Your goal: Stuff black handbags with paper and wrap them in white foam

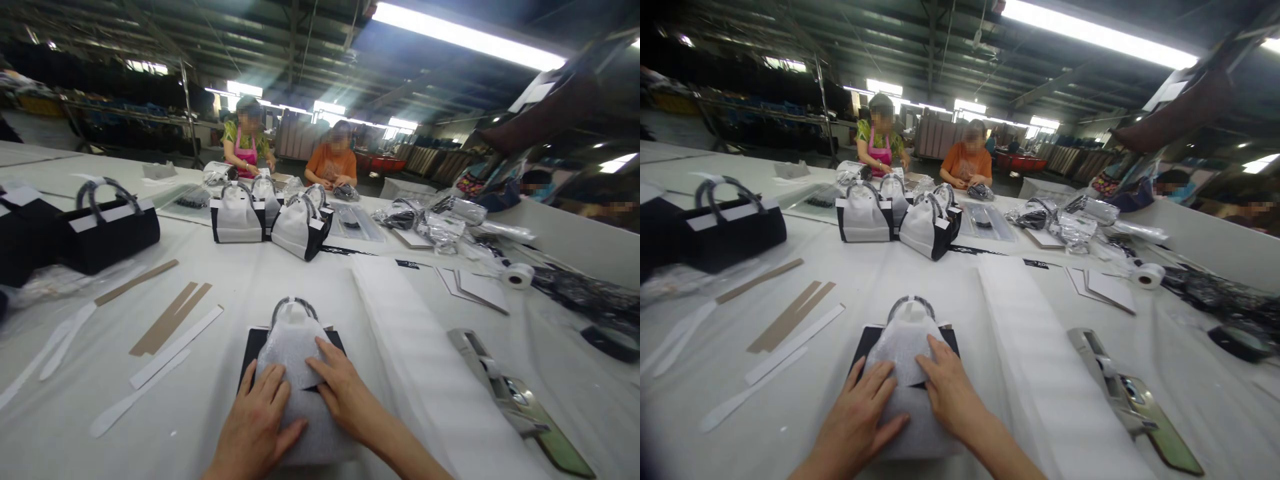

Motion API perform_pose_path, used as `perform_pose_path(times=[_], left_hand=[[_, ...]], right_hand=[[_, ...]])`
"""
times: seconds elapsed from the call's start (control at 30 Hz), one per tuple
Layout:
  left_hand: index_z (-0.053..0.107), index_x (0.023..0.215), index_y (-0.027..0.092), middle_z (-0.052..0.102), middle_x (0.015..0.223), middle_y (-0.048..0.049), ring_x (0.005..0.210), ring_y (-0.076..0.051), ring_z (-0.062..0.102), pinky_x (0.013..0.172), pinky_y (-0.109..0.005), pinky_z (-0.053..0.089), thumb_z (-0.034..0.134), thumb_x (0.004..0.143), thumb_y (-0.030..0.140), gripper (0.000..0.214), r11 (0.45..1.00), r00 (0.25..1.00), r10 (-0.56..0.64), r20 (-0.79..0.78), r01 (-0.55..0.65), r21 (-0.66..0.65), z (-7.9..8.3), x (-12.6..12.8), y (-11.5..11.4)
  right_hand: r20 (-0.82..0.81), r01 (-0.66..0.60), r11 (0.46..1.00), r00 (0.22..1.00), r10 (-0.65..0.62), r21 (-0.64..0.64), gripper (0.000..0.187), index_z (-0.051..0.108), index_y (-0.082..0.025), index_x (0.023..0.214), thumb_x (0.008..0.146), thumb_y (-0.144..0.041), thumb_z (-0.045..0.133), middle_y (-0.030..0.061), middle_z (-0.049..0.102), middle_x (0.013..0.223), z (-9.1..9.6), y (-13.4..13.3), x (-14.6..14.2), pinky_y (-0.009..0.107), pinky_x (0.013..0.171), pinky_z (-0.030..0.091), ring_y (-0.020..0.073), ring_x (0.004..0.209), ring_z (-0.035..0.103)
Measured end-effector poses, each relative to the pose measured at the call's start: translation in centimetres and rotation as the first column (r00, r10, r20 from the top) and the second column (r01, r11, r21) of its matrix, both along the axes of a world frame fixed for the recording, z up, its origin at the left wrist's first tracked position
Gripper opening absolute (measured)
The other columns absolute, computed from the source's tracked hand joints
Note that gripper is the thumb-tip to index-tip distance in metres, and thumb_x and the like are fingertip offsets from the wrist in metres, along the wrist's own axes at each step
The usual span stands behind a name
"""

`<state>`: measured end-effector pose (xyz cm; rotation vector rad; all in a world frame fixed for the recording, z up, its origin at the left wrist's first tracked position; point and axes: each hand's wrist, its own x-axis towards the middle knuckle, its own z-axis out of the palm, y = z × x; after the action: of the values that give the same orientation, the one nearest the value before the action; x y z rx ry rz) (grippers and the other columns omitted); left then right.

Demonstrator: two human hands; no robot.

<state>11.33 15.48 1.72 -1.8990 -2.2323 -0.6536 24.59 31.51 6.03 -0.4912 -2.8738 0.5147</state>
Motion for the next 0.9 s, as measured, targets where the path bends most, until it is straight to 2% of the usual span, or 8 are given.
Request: perform_pose_path(times=[0.17,0.27,0.33,0.43,0.5,0.6,0.8,0.9], left_hand=[[0.055,0.11,0.022,0.059,0.118,-0.0074,0.112,-0.025,0.052,0.104,-0.054,0.032,0.054,0.084,0.045,0.035,0.996,0.997,0.071,-0.003,-0.071,0.053,-0.1,-0.3,0.7],[0.056,0.113,0.025,0.057,0.121,-0.0098,0.109,-0.026,0.051,0.104,-0.057,0.028,0.055,0.084,0.036,0.031,0.961,0.986,0.154,-0.07,-0.133,0.242,-0.7,0.0,1.0],[0.059,0.108,0.027,0.061,0.117,-0.0066,0.104,-0.022,0.053,0.103,-0.049,0.03,0.049,0.087,0.023,0.023,0.943,0.99,0.09,-0.104,-0.051,0.329,-1.1,0.3,0.9],[0.059,0.105,0.023,0.067,0.102,-0.0015,0.093,-0.015,0.057,0.096,-0.035,0.038,0.044,0.089,0.016,0.024,0.967,0.989,-0.091,-0.113,0.115,0.228,-1.1,0.5,0.8],[0.056,0.114,0.019,0.066,0.111,-0.0055,0.1,-0.02,0.058,0.094,-0.037,0.041,0.049,0.088,0.039,0.033,0.978,0.976,-0.161,-0.148,0.178,0.11,-0.7,0.3,0.6],[0.047,0.127,0.017,0.056,0.13,-0.0141,0.116,-0.031,0.052,0.093,-0.047,0.043,0.052,0.072,0.07,0.076,0.985,0.961,-0.169,-0.218,0.175,0.007,-0.3,0.1,0.6],[0.045,0.13,0.022,0.053,0.134,-0.0111,0.121,-0.031,0.049,0.098,-0.049,0.04,0.066,0.07,0.058,0.073,0.991,0.994,-0.088,-0.072,0.08,-0.104,-0.5,0.8,0.9],[0.044,0.13,0.027,0.057,0.129,-0.0054,0.119,-0.027,0.05,0.102,-0.049,0.036,0.064,0.072,0.059,0.069,0.992,0.996,-0.078,0.042,0.082,-0.097,-0.3,1.1,0.7]], right_hand=[[-0.047,0.027,0.981,0.999,-0.018,0.191,0.031,0.058,-0.019,0.11,0.082,-0.006,0.051,0.0126,0.056,0.124,-1.2,0.4,-1.6,0.046,0.097,0.044,0.027,0.118,0.048],[-0.116,0.126,0.961,0.988,-0.1,0.245,0.023,0.058,-0.018,0.102,0.088,-0.007,0.043,0.0094,0.061,0.103,-1.9,0.1,-2.7,0.04,0.086,0.046,0.0236,0.101,0.053],[-0.124,0.184,0.948,0.98,-0.156,0.259,0.018,0.057,-0.019,0.097,0.091,-0.012,0.042,0.0079,0.06,0.094,-2.1,-0.2,-3.2,0.037,0.077,0.044,0.0224,0.09,0.053],[-0.101,0.195,0.933,0.98,-0.172,0.303,0.014,0.057,-0.02,0.09,0.093,-0.02,0.044,0.0068,0.058,0.088,-2.2,-0.4,-3.8,0.034,0.07,0.039,0.0216,0.081,0.05],[-0.098,0.177,0.93,0.983,-0.153,0.322,0.013,0.057,-0.02,0.088,0.093,-0.022,0.046,0.006,0.056,0.085,-2.5,-0.3,-4.0,0.032,0.069,0.037,0.0202,0.078,0.049],[-0.092,0.117,0.942,0.991,-0.092,0.313,0.011,0.057,-0.019,0.087,0.093,-0.021,0.048,0.0042,0.054,0.08,-2.8,0.1,-4.1,0.029,0.067,0.037,0.0178,0.074,0.049],[0.003,-0.177,0.936,0.983,0.185,0.304,0.012,0.057,-0.016,0.09,0.089,-0.009,0.048,0.0033,0.055,0.078,-1.3,0.0,-2.6,0.028,0.067,0.039,0.0168,0.071,0.048],[0.015,-0.235,0.921,0.97,0.243,0.311,0.01,0.057,-0.014,0.089,0.088,-0.01,0.047,0.0056,0.056,0.079,-0.9,-1.0,-0.9,0.031,0.07,0.04,0.0186,0.072,0.046]])
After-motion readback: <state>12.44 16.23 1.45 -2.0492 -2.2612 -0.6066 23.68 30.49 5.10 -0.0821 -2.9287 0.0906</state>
